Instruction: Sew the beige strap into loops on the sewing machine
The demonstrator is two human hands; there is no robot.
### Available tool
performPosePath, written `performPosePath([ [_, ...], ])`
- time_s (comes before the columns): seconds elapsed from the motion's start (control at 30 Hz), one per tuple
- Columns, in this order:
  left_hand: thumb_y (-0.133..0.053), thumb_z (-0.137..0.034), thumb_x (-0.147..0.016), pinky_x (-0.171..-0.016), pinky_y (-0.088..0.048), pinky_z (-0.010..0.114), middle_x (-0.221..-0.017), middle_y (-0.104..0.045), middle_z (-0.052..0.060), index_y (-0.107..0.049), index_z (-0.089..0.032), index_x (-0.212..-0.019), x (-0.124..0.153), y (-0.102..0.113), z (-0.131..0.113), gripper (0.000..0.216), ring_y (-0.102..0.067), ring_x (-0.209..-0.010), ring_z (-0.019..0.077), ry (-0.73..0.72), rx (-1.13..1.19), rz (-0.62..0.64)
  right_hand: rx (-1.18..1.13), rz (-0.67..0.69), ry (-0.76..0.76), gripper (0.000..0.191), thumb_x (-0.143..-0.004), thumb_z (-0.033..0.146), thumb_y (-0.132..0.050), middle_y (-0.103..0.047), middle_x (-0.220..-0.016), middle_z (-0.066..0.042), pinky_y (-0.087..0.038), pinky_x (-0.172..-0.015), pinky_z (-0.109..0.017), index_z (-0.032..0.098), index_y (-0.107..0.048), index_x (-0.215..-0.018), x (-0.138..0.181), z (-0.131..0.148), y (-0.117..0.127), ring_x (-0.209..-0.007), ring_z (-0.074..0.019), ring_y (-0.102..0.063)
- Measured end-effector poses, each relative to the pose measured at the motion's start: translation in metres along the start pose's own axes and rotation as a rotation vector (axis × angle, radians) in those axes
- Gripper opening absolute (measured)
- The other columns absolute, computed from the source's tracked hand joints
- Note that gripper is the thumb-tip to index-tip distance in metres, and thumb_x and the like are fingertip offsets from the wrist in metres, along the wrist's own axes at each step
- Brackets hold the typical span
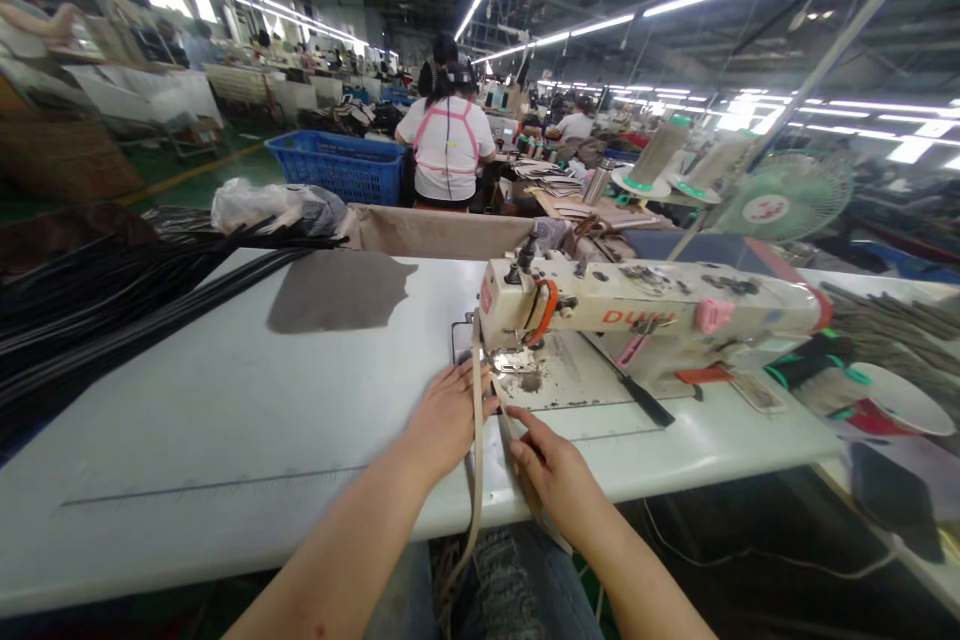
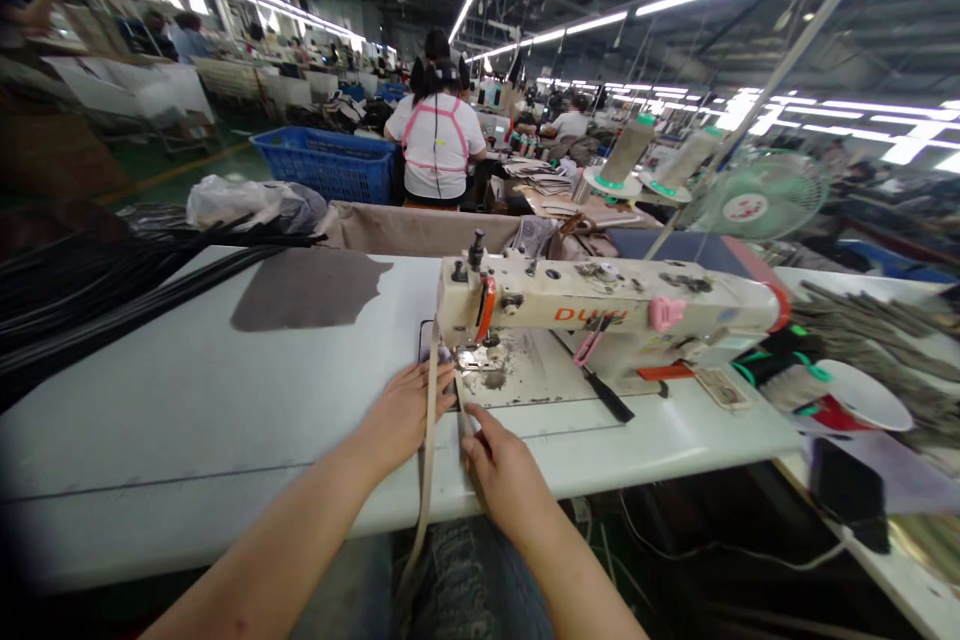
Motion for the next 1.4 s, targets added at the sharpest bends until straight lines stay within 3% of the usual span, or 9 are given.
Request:
performPosePath([
  [0.2, -0.045, -0.037, -0.109, -0.121, -0.041, 0.047, -0.149, -0.063, 0.011, -0.059, -0.02, -0.143, 0.002, -0.003, 0.003, 0.041, -0.053, -0.143, 0.0255, -0.013, 0.004, -0.023, 0.031, -0.019, 0.001, 0.051, -0.094, 0.032, -0.049, -0.08, -0.107, -0.014, -0.052, -0.092, -0.043, 0.016, -0.059, -0.142, -0.014, 0.0, -0.003, -0.098, -0.0292, -0.072],
  [0.47, -0.045, -0.032, -0.109, -0.121, -0.042, 0.05, -0.143, -0.068, 0.008, -0.064, -0.023, -0.138, 0.002, -0.004, 0.006, 0.036, -0.057, -0.14, 0.0248, -0.038, 0.067, -0.065, 0.04, -0.075, -0.011, 0.044, -0.092, 0.026, -0.054, -0.08, -0.122, -0.012, -0.053, -0.097, -0.04, 0.023, -0.065, -0.135, -0.022, -0.001, -0.005, -0.11, -0.028, -0.073],
  [0.57, -0.046, -0.032, -0.108, -0.12, -0.044, 0.051, -0.143, -0.068, 0.008, -0.064, -0.023, -0.138, 0.002, -0.004, 0.005, 0.036, -0.057, -0.139, 0.0253, -0.048, 0.066, -0.083, 0.052, -0.104, -0.023, 0.046, -0.092, 0.027, -0.054, -0.08, -0.118, -0.013, -0.053, -0.097, -0.041, 0.021, -0.064, -0.137, -0.025, 0.0, -0.005, -0.109, -0.0289, -0.073],
  [0.7, -0.044, -0.033, -0.109, -0.119, -0.046, 0.052, -0.144, -0.067, 0.008, -0.064, -0.022, -0.139, 0.003, -0.004, 0.005, 0.037, -0.057, -0.14, 0.0264, -0.043, 0.06, -0.078, 0.079, -0.112, -0.039, 0.048, -0.094, 0.033, -0.052, -0.08, -0.092, -0.011, -0.056, -0.084, -0.043, 0.016, -0.061, -0.138, -0.02, 0.001, -0.002, -0.087, -0.0301, -0.074],
  [0.87, -0.043, -0.034, -0.109, -0.119, -0.045, 0.055, -0.143, -0.068, 0.007, -0.064, -0.024, -0.138, 0.004, -0.004, 0.005, 0.038, -0.058, -0.139, 0.0274, -0.018, 0.068, -0.083, 0.124, -0.2, 0.003, 0.047, -0.096, 0.032, -0.049, -0.073, -0.113, -0.017, -0.052, -0.099, -0.048, 0.013, -0.058, -0.138, 0.003, -0.011, 0.007, -0.103, -0.0307, -0.069],
  [1.0, -0.042, -0.033, -0.109, -0.12, -0.044, 0.054, -0.144, -0.067, 0.007, -0.064, -0.023, -0.139, 0.004, -0.005, 0.006, 0.038, -0.057, -0.14, 0.0274, -0.017, 0.065, -0.066, 0.16, -0.344, 0.042, 0.033, -0.101, 0.039, -0.046, -0.074, -0.104, -0.012, -0.057, -0.092, -0.042, 0.019, -0.063, -0.121, 0.034, -0.039, 0.021, -0.098, -0.027, -0.071],
  [1.1, -0.041, -0.034, -0.109, -0.12, -0.043, 0.053, -0.146, -0.065, 0.008, -0.064, -0.023, -0.14, 0.004, -0.007, 0.008, 0.04, -0.055, -0.142, 0.027, -0.032, 0.052, -0.046, 0.41, -0.394, -0.008, 0.034, -0.107, 0.039, -0.037, -0.075, -0.101, -0.011, -0.058, -0.087, -0.036, 0.019, -0.063, -0.112, 0.063, -0.068, 0.03, -0.094, -0.024, -0.072],
  [1.2, -0.038, -0.035, -0.109, -0.121, -0.042, 0.053, -0.145, -0.066, 0.008, -0.065, -0.022, -0.138, 0.005, -0.008, 0.011, 0.042, -0.054, -0.142, 0.0279, -0.032, 0.038, -0.034, 0.788, -0.252, -0.109, 0.039, -0.109, 0.033, -0.032, -0.075, -0.106, -0.014, -0.056, -0.093, -0.038, 0.017, -0.066, -0.115, 0.091, -0.101, 0.033, -0.101, -0.0251, -0.072],
  [1.4, -0.029, -0.041, -0.109, -0.122, -0.037, 0.055, -0.148, -0.063, 0.014, -0.063, -0.013, -0.139, 0.005, -0.013, 0.022, 0.054, -0.05, -0.145, 0.0324, -0.066, 0.005, 0.016, 0.976, -0.048, -0.461, 0.014, -0.101, 0.022, -0.059, -0.076, -0.11, -0.01, -0.058, -0.093, -0.04, 0.016, -0.072, -0.104, 0.148, -0.19, 0.043, -0.102, -0.022, -0.072],
])
Point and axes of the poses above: each hand's wrist, its own x-axis away from the middle knuckle, its own y-axis out of the back of the hand, z = x × y, the point moved 3 cm from there along -x, towards the middle knuckle
